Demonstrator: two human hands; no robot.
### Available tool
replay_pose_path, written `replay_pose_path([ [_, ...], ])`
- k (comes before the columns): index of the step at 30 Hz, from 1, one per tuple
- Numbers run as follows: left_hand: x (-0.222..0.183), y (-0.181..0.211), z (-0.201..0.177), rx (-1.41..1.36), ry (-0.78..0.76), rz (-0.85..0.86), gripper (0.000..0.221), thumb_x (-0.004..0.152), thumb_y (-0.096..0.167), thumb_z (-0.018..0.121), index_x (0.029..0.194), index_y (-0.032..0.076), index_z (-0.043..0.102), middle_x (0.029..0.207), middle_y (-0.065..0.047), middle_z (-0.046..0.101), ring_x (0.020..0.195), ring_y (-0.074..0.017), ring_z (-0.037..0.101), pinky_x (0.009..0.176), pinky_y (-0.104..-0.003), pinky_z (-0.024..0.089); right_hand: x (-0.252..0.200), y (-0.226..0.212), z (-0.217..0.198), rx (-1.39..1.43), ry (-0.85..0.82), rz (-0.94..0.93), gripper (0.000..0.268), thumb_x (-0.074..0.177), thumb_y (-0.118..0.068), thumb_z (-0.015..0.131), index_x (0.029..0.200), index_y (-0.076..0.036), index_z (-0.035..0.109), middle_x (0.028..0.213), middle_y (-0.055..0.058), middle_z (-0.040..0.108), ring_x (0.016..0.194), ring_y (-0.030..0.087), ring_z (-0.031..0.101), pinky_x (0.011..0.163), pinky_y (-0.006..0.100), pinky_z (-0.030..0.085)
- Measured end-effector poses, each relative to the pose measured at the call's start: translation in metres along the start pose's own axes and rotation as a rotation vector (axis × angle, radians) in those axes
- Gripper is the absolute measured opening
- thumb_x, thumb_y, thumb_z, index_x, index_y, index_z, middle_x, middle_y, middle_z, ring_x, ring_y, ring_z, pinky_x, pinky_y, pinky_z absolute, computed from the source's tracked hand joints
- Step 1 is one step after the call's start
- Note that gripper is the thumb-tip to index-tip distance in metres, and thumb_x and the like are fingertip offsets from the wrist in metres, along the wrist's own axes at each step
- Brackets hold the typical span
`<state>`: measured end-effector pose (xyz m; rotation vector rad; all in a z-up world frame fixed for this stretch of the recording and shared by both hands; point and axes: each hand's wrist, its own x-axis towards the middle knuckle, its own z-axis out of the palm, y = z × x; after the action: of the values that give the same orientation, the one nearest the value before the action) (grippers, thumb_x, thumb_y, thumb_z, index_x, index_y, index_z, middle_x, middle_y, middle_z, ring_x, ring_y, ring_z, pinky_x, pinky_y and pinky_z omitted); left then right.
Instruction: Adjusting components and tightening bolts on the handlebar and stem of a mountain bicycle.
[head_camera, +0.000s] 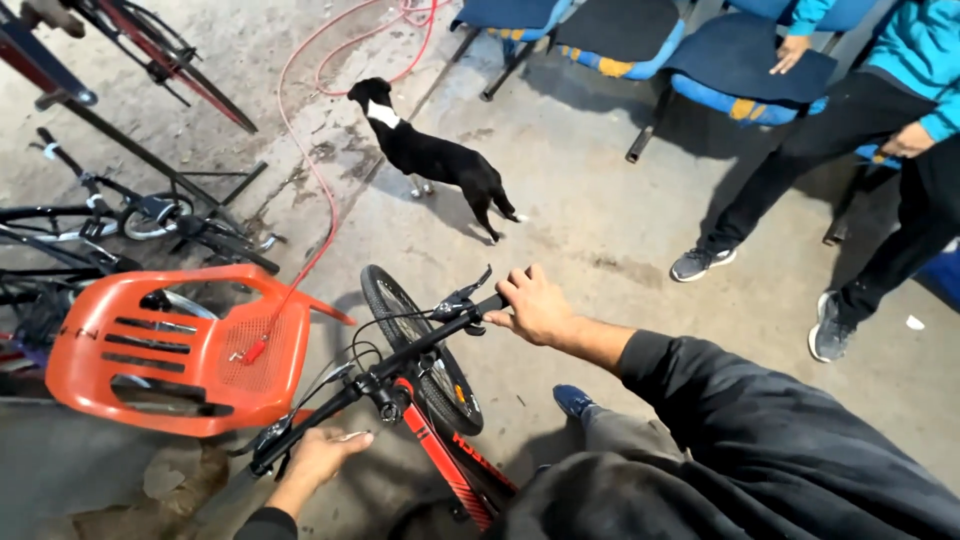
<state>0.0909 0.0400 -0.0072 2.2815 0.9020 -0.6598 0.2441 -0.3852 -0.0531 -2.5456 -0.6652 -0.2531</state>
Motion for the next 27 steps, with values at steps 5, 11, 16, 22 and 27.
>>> replay_pose_path([
  [5, 0.023, 0.007, 0.000, 0.453, 0.057, 0.102, 0.066, 0.063, 0.055, 0.092, 0.111, 0.011, 0.080, 0.104, -0.008, 0.083, 0.096, -0.0249, 0.078, 0.088, -0.032, 0.059, 0.005, 0.001, 0.003, -0.008, 0.000, -0.002, 0.047, 0.088, -0.054, 0.071, 0.104, -0.011, 0.061, 0.106, 0.014, 0.056, 0.096, 0.040, 0.053, 0.078, 0.051, 0.053],
  [11, -0.026, 0.066, -0.001, 0.835, 0.020, 0.059, 0.040, 0.072, 0.058, 0.086, 0.101, 0.030, 0.083, 0.103, 0.002, 0.081, 0.101, -0.0210, 0.076, 0.093, -0.034, 0.059, 0.001, 0.000, -0.004, -0.008, 0.015, -0.003, 0.050, 0.087, -0.056, 0.072, 0.106, -0.011, 0.062, 0.107, 0.013, 0.056, 0.097, 0.039, 0.054, 0.079, 0.050, 0.053],
  [16, -0.020, 0.008, 0.052, 1.000, 0.226, 0.095, 0.046, 0.082, 0.067, 0.070, 0.107, 0.029, 0.075, 0.101, 0.000, 0.078, 0.095, -0.0223, 0.077, 0.085, -0.037, 0.061, 0.005, -0.002, -0.006, 0.003, -0.002, 0.026, 0.053, 0.086, -0.063, 0.067, 0.106, -0.014, 0.063, 0.105, 0.011, 0.056, 0.096, 0.038, 0.054, 0.076, 0.050, 0.054],
  [22, -0.032, -0.001, 0.067, 0.860, 0.387, 0.076, 0.034, 0.090, 0.058, 0.059, 0.109, 0.032, 0.070, 0.097, -0.002, 0.079, 0.091, -0.0300, 0.076, 0.081, -0.042, 0.061, 0.011, 0.001, -0.008, 0.041, -0.055, 0.037, 0.054, 0.085, -0.061, 0.070, 0.108, -0.013, 0.062, 0.109, 0.011, 0.055, 0.101, 0.037, 0.053, 0.079, 0.050, 0.055],
  [27, 0.029, 0.015, 0.028, 0.179, -0.417, -0.267, 0.029, 0.092, 0.015, 0.054, 0.086, -0.009, 0.069, 0.064, -0.025, 0.075, 0.034, -0.0224, 0.052, 0.031, -0.027, 0.033, 0.010, 0.000, -0.005, 0.036, -0.080, 0.057, 0.057, 0.084, -0.064, 0.069, 0.110, -0.014, 0.063, 0.110, 0.011, 0.055, 0.102, 0.038, 0.052, 0.078, 0.050, 0.055],
])
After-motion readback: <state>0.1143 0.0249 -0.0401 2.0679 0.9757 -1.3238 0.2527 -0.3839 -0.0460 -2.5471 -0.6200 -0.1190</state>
